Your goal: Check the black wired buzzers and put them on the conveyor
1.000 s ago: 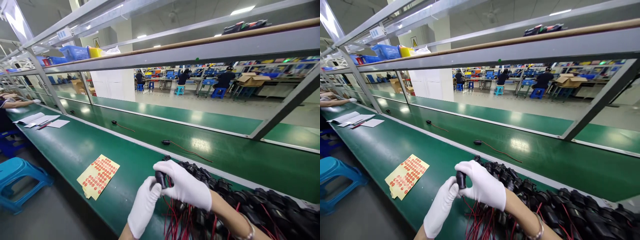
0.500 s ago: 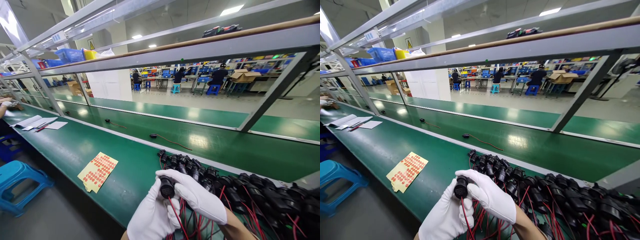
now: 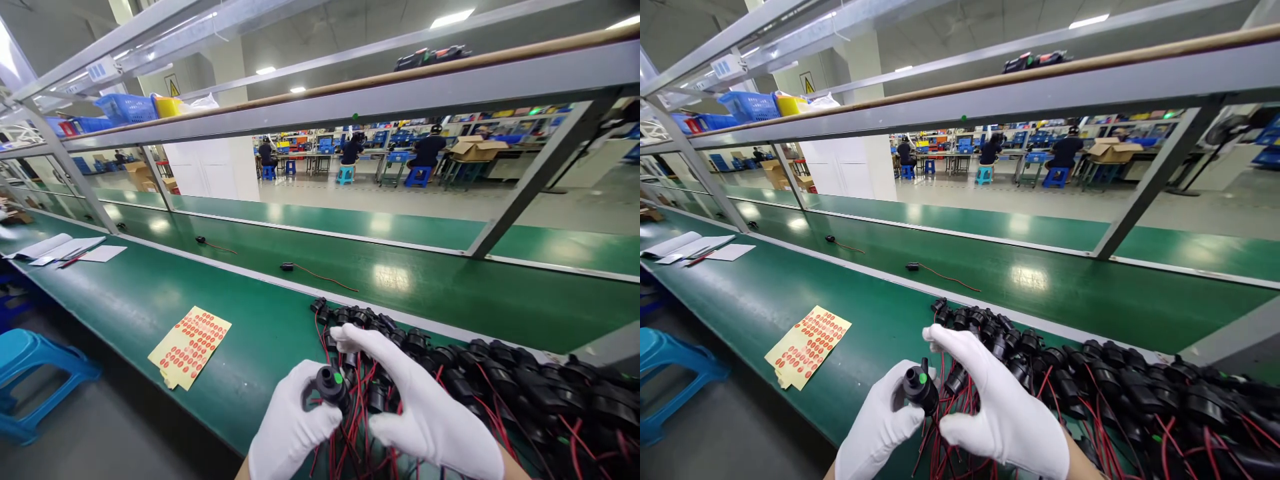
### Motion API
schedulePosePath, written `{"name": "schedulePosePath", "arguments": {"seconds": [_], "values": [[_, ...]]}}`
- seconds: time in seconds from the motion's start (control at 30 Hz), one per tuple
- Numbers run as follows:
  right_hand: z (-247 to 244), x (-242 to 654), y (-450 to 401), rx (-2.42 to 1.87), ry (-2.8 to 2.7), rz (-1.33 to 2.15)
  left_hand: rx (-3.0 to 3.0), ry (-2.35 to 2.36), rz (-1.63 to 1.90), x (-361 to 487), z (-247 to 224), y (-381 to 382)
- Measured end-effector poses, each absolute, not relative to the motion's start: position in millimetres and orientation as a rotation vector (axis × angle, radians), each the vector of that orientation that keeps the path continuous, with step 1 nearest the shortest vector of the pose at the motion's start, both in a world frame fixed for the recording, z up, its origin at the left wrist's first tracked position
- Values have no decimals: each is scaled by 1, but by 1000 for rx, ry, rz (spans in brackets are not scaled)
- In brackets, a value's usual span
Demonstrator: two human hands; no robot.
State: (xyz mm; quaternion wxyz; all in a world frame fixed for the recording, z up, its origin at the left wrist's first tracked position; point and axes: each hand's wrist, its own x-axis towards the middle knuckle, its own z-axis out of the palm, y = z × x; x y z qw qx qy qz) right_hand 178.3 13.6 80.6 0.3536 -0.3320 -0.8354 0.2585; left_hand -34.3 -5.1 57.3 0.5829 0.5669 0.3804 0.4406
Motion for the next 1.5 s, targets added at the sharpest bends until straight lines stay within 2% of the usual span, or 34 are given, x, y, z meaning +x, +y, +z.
{"name": "schedulePosePath", "arguments": {"seconds": [0.23,0.63,0.83,0.97,1.1,1.2,1.27,1.4,1.5], "values": [[75,184,12,-869,-2119,601,1646,943,1165,-30,55,-7],[105,156,-2,-1134,-1980,1103,2158,932,1458,-21,52,-12],[78,167,-7,-982,-1893,1263,2315,867,1393,-28,53,-12],[66,172,-7,-855,-1910,1229,2472,950,1297,-34,62,-12],[69,166,-4,-970,-1771,1201,2572,1028,1269,-34,55,-14],[74,161,2,-1007,-1640,1373,2274,1097,1320,-32,48,-16],[75,158,6,-952,-1628,1431,1848,1100,1201,-30,48,-16],[70,146,9,-996,-1685,1375,893,645,900,-17,50,-13],[73,136,9,-1084,-1706,1523,648,490,859,-8,38,-9]]}}
